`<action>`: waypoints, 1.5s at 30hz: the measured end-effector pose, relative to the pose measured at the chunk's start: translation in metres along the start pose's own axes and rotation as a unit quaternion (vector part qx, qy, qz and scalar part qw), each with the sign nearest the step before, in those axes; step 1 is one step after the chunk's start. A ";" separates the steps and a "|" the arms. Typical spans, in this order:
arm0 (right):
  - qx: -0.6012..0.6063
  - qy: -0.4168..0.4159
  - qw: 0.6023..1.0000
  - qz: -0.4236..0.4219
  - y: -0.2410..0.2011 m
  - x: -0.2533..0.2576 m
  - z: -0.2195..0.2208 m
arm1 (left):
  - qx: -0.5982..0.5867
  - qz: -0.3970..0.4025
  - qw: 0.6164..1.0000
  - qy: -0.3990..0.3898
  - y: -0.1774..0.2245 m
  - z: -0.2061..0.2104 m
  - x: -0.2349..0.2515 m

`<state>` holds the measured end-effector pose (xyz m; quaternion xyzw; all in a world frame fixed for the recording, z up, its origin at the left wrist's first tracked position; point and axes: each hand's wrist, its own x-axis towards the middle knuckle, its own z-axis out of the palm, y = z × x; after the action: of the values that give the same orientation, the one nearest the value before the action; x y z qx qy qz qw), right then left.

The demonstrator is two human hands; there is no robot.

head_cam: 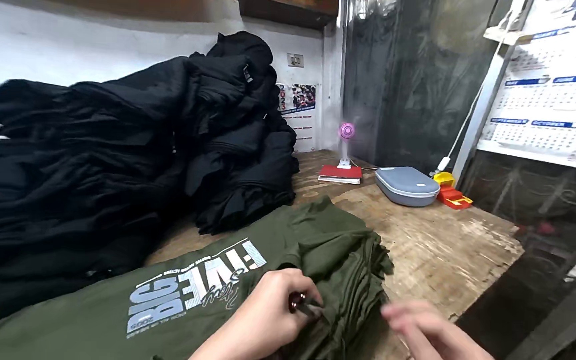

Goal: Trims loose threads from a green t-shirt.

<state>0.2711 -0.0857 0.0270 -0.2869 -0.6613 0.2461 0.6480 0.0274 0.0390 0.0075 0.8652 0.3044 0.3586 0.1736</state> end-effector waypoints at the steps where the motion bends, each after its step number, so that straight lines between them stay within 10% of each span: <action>1: -0.068 0.031 0.997 0.037 0.015 0.006 0.006 | -0.010 -0.004 1.000 0.018 -0.002 -0.001 0.000; 5: -0.190 0.021 0.962 0.193 0.041 0.013 0.032 | -0.045 -0.053 0.997 0.043 0.014 -0.015 -0.001; 12: -0.178 0.028 0.961 0.209 0.036 0.003 0.041 | 0.031 0.049 0.991 0.122 0.006 -0.003 -0.003; 20: -0.154 0.060 0.973 0.160 0.037 -0.003 0.028 | 0.219 0.174 0.955 0.095 0.031 -0.020 0.000; 25: -0.264 0.042 0.963 -0.018 0.044 -0.008 0.032 | 0.319 0.211 0.922 0.065 0.049 -0.007 0.000; 30: -0.404 -0.074 0.911 -0.030 0.034 -0.017 0.020 | 0.142 0.055 0.988 0.025 0.031 -0.007 -0.005; 35: -0.518 0.032 0.855 0.000 0.032 -0.002 0.058 | -0.061 0.032 0.997 -0.039 0.003 -0.007 0.003; 40: -0.351 -0.006 0.936 -0.005 0.047 0.004 0.060 | -0.121 -0.062 0.989 -0.052 0.010 -0.014 0.007; 45: -0.474 0.053 0.873 -0.106 0.056 -0.004 0.034 | -0.097 -0.126 0.987 -0.031 0.019 -0.017 0.008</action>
<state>0.2408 -0.0473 -0.0162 -0.5003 -0.6898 -0.1826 0.4905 0.0271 0.0311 0.0328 0.8094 0.3696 0.3350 0.3101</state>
